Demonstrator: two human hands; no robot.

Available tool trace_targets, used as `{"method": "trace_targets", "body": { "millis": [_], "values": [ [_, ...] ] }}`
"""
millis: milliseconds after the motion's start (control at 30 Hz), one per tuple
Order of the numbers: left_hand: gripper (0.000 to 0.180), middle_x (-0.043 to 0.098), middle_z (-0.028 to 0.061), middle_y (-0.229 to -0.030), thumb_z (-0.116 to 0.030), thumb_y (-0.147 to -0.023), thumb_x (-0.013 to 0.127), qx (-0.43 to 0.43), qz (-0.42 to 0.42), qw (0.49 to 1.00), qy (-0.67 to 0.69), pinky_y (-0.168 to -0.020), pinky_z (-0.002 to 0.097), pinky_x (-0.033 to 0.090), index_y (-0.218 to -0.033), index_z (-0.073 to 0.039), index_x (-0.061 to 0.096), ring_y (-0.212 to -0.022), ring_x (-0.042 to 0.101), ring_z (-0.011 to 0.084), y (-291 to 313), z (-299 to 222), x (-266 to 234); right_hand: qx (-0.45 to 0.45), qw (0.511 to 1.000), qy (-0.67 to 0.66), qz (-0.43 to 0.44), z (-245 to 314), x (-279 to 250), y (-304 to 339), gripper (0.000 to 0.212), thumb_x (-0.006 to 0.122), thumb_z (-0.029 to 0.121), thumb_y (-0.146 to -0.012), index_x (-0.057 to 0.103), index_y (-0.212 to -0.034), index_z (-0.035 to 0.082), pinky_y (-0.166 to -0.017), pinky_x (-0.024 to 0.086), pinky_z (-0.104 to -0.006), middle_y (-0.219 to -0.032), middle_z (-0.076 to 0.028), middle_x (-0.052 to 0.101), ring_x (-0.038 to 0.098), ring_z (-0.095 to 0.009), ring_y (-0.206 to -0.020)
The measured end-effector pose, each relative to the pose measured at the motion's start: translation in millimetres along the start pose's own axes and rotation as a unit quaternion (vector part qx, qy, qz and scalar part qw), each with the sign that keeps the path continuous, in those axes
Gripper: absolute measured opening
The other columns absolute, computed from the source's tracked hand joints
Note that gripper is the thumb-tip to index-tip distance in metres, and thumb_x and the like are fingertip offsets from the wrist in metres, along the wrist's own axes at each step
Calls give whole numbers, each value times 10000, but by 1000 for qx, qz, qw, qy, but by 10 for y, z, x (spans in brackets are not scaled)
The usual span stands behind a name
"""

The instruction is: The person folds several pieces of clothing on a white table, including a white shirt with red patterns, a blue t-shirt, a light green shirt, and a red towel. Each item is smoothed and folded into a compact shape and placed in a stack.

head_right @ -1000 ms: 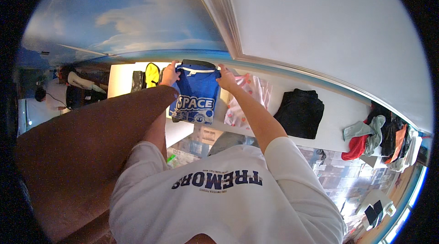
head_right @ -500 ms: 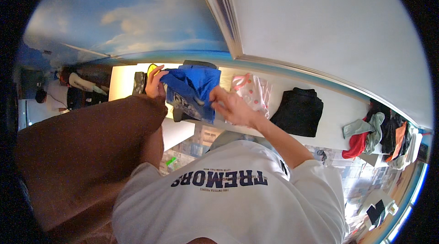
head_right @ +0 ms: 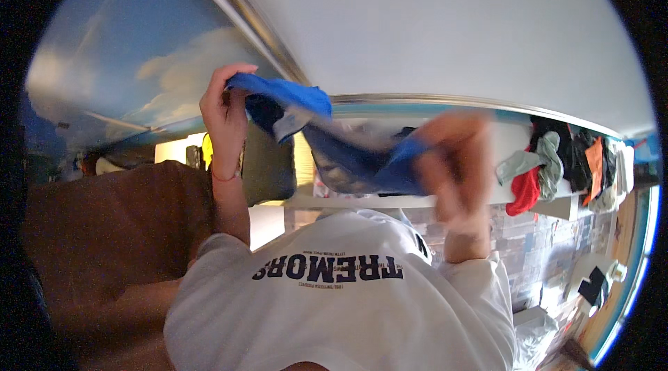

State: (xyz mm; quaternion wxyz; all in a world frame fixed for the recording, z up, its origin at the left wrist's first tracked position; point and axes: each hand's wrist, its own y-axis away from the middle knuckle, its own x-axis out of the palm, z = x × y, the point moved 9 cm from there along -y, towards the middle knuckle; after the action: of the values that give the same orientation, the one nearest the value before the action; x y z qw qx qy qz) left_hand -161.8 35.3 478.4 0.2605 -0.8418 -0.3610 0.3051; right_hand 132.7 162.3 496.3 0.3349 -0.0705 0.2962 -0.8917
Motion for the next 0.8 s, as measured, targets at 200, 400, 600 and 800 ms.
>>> {"method": "trace_targets", "body": {
  "millis": [200,400,600,800],
  "values": [
    [129,687,109,-780,-33,-950,724,165,87,982,-15,-567,281,470,-1072,-74,733,-609,612,141,-436,-733,1496,152,951,270,-15,-125,-1956,-76,284,805,145,-902,666,-1126,40,-663,484,-210,-883,-28,698,617,-74,-754],
    [152,696,90,-760,-83,-971,720,293,85,948,95,-537,298,476,-1113,-137,706,-591,644,198,-676,-1538,2799,166,810,515,-227,821,-3681,447,461,852,355,-857,746,-1192,57,-789,584,-326,-986,-94,744,720,-184,-851],
    [218,760,56,-931,14,-992,637,324,110,923,177,-638,311,558,-1153,-132,636,-723,727,261,-668,-1774,3234,28,891,383,-242,1332,-3775,1402,542,858,354,-831,728,-1216,-4,-880,570,-368,-1052,-183,738,715,-282,-1017],
    [369,749,107,-1219,171,-900,512,174,363,912,79,-1001,377,564,-1165,-56,633,-1173,716,287,195,-113,3772,215,949,192,130,-339,-1916,921,169,775,138,-904,736,-1008,10,-670,533,-395,-856,-164,711,693,-370,-763]
  ]
}}
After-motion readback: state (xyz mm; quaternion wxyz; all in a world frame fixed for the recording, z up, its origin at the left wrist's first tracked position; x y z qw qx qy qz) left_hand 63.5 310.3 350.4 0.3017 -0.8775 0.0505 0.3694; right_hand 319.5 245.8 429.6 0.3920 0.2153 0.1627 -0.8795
